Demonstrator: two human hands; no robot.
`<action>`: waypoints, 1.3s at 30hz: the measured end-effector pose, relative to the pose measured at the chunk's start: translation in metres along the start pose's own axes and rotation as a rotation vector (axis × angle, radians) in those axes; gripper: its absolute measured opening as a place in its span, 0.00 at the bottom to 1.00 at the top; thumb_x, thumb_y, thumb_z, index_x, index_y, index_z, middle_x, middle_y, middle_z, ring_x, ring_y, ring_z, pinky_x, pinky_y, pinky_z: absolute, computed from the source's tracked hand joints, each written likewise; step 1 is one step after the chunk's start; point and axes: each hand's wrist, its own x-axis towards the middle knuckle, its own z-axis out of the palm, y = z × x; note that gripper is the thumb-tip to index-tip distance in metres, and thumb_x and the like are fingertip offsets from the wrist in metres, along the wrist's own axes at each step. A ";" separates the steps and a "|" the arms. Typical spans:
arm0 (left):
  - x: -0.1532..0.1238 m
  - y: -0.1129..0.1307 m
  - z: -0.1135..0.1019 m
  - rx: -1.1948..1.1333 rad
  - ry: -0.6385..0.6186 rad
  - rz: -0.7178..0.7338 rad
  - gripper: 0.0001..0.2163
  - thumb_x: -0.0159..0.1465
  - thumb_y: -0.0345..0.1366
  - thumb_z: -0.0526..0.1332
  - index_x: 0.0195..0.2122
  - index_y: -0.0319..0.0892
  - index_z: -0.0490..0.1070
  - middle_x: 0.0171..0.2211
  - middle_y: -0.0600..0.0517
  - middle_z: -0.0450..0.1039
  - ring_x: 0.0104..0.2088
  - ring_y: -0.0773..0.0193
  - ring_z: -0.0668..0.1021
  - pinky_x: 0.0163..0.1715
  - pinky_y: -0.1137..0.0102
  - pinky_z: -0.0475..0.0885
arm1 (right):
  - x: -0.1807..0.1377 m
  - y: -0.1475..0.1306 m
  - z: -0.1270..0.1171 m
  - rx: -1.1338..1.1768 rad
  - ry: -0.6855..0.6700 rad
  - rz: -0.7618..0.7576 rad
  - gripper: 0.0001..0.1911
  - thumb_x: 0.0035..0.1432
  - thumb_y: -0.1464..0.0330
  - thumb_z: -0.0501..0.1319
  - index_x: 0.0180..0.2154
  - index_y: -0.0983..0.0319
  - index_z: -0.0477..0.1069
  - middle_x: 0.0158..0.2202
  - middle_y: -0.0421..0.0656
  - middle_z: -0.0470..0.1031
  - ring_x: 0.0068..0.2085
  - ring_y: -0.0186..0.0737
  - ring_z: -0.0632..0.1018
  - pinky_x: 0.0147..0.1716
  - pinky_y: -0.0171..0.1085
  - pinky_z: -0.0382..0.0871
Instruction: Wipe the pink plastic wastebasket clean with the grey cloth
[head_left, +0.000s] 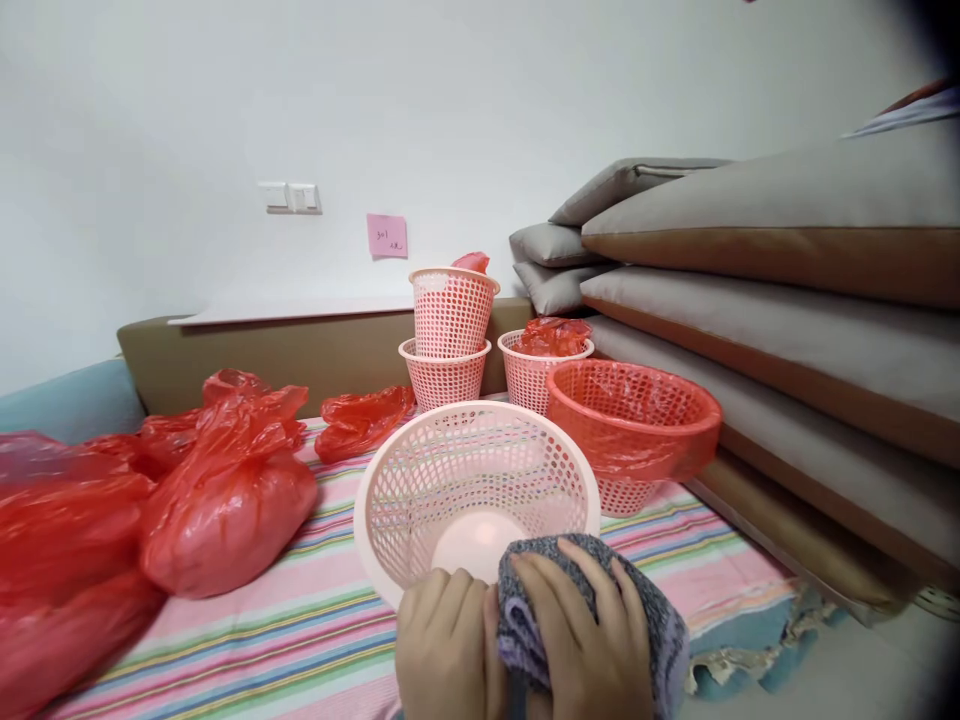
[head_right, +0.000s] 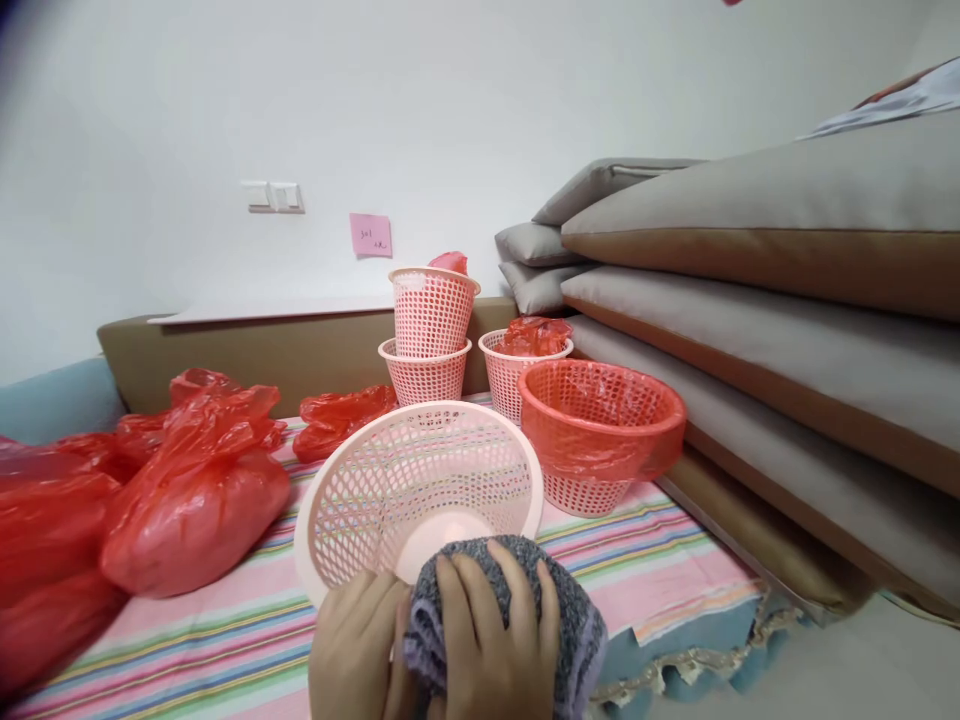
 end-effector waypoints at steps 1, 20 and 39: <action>-0.003 -0.002 0.003 0.010 0.063 -0.004 0.12 0.64 0.23 0.50 0.25 0.43 0.59 0.21 0.53 0.60 0.26 0.63 0.62 0.29 0.65 0.53 | 0.000 -0.004 -0.001 -0.013 0.014 -0.039 0.20 0.58 0.68 0.55 0.52 0.61 0.73 0.47 0.43 0.80 0.50 0.53 0.74 0.62 0.54 0.49; 0.008 -0.049 0.000 -0.077 0.097 0.017 0.16 0.64 0.23 0.50 0.19 0.43 0.55 0.17 0.54 0.57 0.22 0.65 0.62 0.26 0.65 0.52 | 0.007 -0.039 -0.014 0.294 0.006 0.225 0.25 0.55 0.78 0.50 0.53 0.60 0.71 0.49 0.43 0.78 0.55 0.50 0.71 0.65 0.58 0.44; 0.028 -0.050 0.007 -0.057 0.047 0.066 0.18 0.64 0.27 0.52 0.16 0.43 0.55 0.15 0.55 0.57 0.21 0.65 0.61 0.26 0.65 0.52 | 0.008 -0.029 -0.016 0.216 -0.042 0.271 0.28 0.53 0.78 0.51 0.54 0.59 0.69 0.51 0.44 0.77 0.57 0.51 0.70 0.62 0.56 0.50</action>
